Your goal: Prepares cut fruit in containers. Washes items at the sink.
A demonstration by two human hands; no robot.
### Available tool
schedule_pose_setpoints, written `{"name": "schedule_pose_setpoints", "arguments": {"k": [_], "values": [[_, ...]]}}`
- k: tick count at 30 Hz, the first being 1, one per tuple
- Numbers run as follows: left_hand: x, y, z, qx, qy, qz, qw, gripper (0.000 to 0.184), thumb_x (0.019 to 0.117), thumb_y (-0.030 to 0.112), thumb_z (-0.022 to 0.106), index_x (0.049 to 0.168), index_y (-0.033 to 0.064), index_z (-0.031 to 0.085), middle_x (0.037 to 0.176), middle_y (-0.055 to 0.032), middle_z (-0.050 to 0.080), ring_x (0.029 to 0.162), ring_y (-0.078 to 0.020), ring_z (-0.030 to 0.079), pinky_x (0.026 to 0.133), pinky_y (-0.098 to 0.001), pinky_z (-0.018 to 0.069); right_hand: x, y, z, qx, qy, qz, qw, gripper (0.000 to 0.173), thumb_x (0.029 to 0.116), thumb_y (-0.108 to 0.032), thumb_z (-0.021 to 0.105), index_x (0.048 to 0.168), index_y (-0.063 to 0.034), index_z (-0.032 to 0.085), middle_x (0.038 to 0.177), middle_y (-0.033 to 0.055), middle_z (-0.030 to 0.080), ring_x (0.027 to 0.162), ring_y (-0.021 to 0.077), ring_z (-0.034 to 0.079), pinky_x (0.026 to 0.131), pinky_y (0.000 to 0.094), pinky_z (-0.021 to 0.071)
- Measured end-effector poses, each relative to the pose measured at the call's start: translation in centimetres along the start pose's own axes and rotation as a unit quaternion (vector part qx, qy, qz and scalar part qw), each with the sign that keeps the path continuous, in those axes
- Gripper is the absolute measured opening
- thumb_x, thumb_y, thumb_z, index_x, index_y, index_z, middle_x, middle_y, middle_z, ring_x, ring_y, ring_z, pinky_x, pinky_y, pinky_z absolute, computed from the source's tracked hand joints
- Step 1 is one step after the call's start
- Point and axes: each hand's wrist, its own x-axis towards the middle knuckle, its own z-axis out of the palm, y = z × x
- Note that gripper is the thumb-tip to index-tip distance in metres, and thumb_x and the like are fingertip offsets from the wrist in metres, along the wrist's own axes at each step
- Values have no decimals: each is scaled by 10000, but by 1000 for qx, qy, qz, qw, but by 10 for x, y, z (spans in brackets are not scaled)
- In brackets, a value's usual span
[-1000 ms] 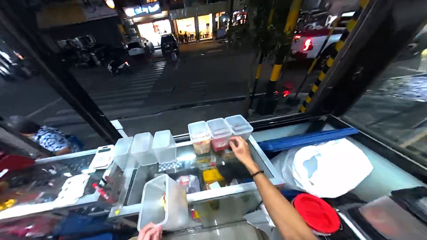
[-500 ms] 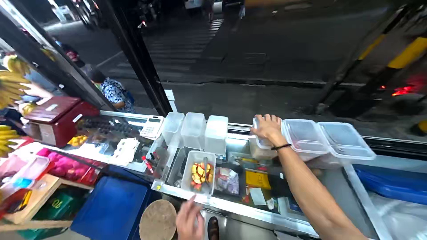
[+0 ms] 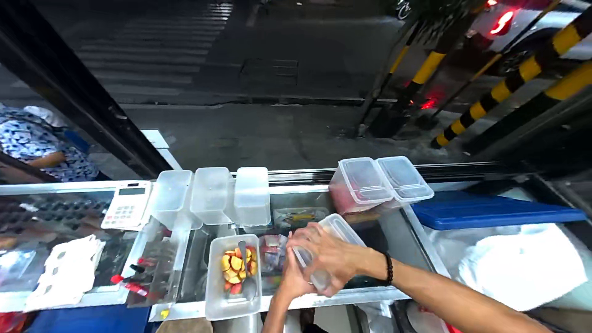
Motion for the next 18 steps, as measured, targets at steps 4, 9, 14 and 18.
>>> {"name": "schedule_pose_setpoints", "arguments": {"k": [4,9,14,18], "values": [[-1,-17,-5,-24,-33,27,999,1537,310,350,1019,1540,-82,205,1505,-242,451,1355,-216,520,1131,-360,468,-38,-1,-35,224,263,-46,937,443,716,-652,808,1000,-319,742,1462,160,525,1430,359,396,1168,559,361],[6,-9,-17,18,-120,6,993,1497,306,357,1013,1537,-56,268,1512,-223,457,1377,-229,495,1158,-366,434,-111,8,-14,238,502,10,832,400,837,-639,691,1149,-388,695,1477,23,524,1415,315,439,1142,510,424],[7,-5,-20,36,-126,2,991,1464,352,408,1000,1510,-89,253,1435,-231,522,1317,-211,550,1129,-355,462,-65,-7,-9,301,514,-49,802,395,840,-658,648,1091,-359,709,1363,-11,561,1375,282,437,1132,508,395],[13,1,-20,27,-119,12,992,1407,412,451,993,1497,-102,287,1420,-222,544,1312,-182,554,1136,-327,454,-116,-17,-82,379,652,-29,656,697,787,-614,768,1332,-216,594,1354,35,627,1255,233,593,1126,460,454]]}}
